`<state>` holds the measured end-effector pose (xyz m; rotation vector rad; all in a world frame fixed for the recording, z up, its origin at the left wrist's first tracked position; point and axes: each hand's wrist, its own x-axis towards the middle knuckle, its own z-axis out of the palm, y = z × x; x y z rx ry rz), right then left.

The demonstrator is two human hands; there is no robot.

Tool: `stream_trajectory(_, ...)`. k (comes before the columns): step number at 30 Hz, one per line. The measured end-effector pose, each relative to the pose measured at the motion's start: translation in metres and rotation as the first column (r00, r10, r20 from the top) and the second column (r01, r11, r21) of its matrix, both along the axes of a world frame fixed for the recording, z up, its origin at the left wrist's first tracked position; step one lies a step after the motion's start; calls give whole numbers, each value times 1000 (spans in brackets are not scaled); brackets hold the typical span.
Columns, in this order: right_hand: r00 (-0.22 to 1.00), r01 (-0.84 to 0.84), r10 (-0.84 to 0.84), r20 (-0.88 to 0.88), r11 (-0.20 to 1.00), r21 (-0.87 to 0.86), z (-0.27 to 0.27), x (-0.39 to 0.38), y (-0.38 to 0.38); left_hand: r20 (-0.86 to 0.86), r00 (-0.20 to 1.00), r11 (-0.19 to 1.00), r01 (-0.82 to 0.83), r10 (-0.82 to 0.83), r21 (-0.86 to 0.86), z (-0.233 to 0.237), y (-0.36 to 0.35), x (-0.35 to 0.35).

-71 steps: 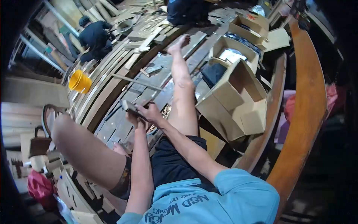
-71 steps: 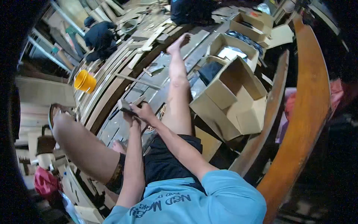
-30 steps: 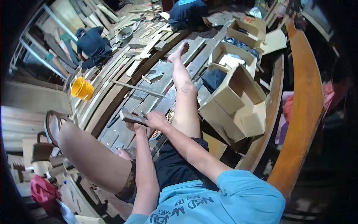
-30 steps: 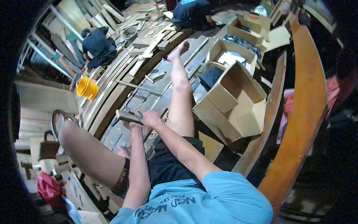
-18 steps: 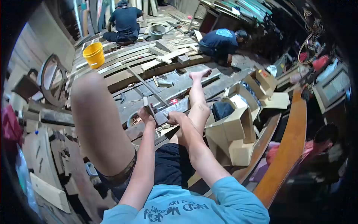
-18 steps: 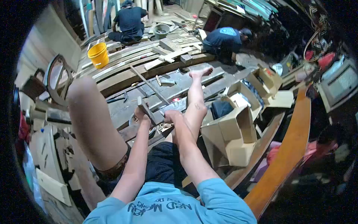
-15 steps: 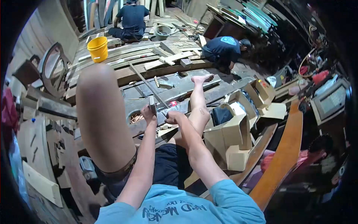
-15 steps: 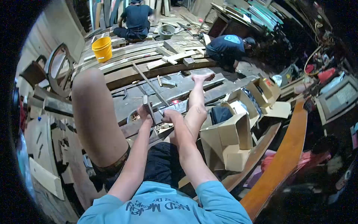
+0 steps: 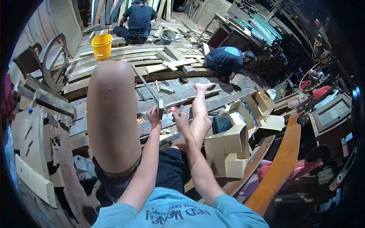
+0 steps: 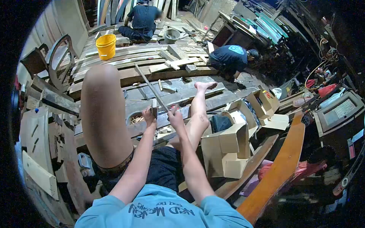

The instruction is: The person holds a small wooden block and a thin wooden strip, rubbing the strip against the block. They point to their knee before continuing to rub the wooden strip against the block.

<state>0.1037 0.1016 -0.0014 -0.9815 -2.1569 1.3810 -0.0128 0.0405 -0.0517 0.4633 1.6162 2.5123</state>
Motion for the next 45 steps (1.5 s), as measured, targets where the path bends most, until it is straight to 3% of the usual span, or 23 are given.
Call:
stream_trajectory(2,948,261,-241,-209,962,76,6,3,-16,-67,998,994,-27,20,-104,6,1,1)
stream_trajectory(5,882,273,-384,-272,889,-368,35,1,-53,-195,974,977,-149,117,-155,8,3,4)
stream_trajectory(7,811,279,-404,-424,903,-326,26,-7,-55,-242,959,972,-186,149,-140,-2,8,4)
stream_trajectory(11,772,301,-436,-462,892,-338,35,-16,-51,40,992,990,123,-120,-65,8,-4,6)
stream_trajectory(13,790,277,-350,-504,936,-216,31,-22,-49,-511,858,937,-218,50,-273,1,0,9)
stream_trajectory(14,797,273,-276,-538,958,-87,28,-26,-52,130,949,958,284,-287,37,-6,2,1)
stream_trajectory(15,830,290,-258,-495,957,-13,24,-25,-58,126,951,959,280,-283,40,-4,3,1)
stream_trajectory(17,931,295,-298,-211,954,-48,1,-22,-57,-234,972,985,-48,9,-163,-2,3,1)
stream_trajectory(19,915,248,-286,-285,955,-162,-2,-25,-54,-587,765,870,-453,266,-196,-1,4,0)
stream_trajectory(20,884,246,-301,-358,950,-191,-3,-27,-49,-386,910,951,-239,149,-196,-1,4,0)
stream_trajectory(24,859,245,-359,-365,914,-324,17,-26,-60,-211,977,979,-45,2,-198,-4,3,4)
stream_trajectory(26,889,357,-384,-249,922,-149,16,-26,-67,268,913,921,214,-307,324,26,-7,7)
stream_trajectory(27,899,336,-379,-221,919,-207,12,-24,-65,265,914,922,216,-307,322,18,-4,6)
stream_trajectory(28,879,294,-368,-302,919,-265,16,-26,-66,58,992,992,104,-108,68,8,-1,3)
stream_trajectory(30,831,128,-372,-415,852,-508,26,-28,-61,-63,998,999,12,-16,-53,-3,4,-1)
stream_trajectory(33,797,170,-357,-488,907,-385,17,-33,-66,-322,940,975,-165,110,-149,-14,6,-6)
stream_trajectory(35,893,355,-398,-211,910,-216,-7,-34,-62,-529,828,943,-301,184,-142,-25,6,-9)
stream_trajectory(36,900,320,-369,-232,921,-222,-5,-34,-61,-246,967,991,-92,65,-100,-66,19,-22)
stream_trajectory(38,881,234,-352,-316,905,-356,12,-33,-59,-645,761,923,-290,63,-252,-56,13,-33)
stream_trajectory(40,816,170,-369,-445,889,-426,22,-31,-62,-458,889,936,-163,1,-314,-37,6,-18)
stream_trajectory(41,817,171,-375,-438,883,-436,20,-28,-66,-605,796,887,-297,26,-352,-30,2,-16)
stream_trajectory(44,940,247,-274,-201,957,-150,-7,-29,-61,-556,826,759,-303,-92,-576,-12,-14,-15)
stream_trajectory(45,916,268,-313,-250,942,-201,-4,-32,-60,-376,927,912,-145,-10,-383,-36,-2,-22)
